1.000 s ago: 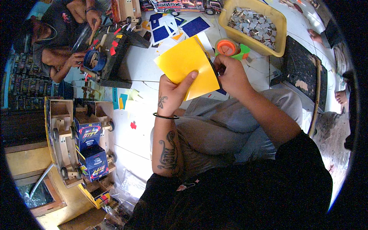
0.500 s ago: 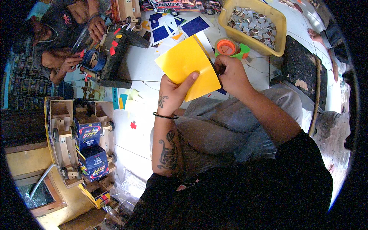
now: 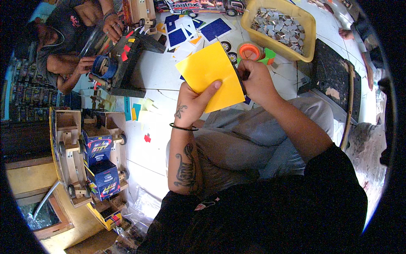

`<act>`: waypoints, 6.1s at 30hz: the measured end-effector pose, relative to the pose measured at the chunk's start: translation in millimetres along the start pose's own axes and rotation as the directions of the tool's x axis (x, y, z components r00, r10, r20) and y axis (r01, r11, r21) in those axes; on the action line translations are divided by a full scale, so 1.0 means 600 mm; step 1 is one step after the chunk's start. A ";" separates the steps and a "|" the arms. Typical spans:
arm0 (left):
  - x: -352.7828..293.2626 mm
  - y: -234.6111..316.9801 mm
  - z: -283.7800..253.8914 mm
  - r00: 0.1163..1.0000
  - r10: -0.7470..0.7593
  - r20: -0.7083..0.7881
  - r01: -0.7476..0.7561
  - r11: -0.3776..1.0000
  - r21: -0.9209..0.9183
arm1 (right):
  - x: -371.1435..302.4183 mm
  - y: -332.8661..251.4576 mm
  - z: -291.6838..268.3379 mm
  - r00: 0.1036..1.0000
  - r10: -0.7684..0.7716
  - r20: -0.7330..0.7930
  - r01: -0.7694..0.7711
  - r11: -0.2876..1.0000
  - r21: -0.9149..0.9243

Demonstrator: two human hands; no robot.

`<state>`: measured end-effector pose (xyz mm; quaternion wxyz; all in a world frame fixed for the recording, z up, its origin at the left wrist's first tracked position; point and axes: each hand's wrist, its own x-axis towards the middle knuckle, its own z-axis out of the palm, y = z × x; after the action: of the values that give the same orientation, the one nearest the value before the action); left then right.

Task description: The person sits on the floor and uses scissors to cut shapes from yellow and blue paper sheets. They trim the edges of the yellow sheet and then cut a rectangular piece from a blue sheet with text on it.

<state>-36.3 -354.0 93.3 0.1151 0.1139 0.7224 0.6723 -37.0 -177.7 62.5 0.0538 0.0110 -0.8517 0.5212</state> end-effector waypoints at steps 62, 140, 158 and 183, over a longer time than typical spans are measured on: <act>0.027 -0.050 0.000 0.990 -0.077 -0.116 0.032 0.936 -0.352 | -0.010 -0.006 0.019 0.698 -0.716 0.006 0.706 0.687 -0.170; 0.021 -0.029 -0.020 0.874 0.117 -0.471 -0.028 0.981 0.193 | 0.014 0.022 0.033 0.862 0.175 0.477 -0.165 0.984 -0.063; 0.020 -0.026 -0.021 0.883 0.091 -0.461 -0.037 0.992 0.125 | 0.014 0.012 0.023 0.878 0.172 0.447 -0.130 0.984 -0.124; 0.024 -0.037 -0.029 0.856 0.005 -0.517 -0.027 0.999 -0.035 | 0.010 0.018 0.026 0.890 0.128 0.437 -0.087 0.990 -0.113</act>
<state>-55.9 -367.5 71.9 -0.0858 -0.0669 0.7118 0.6939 -45.1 -186.2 46.7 -0.1698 0.0796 -0.8634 0.4683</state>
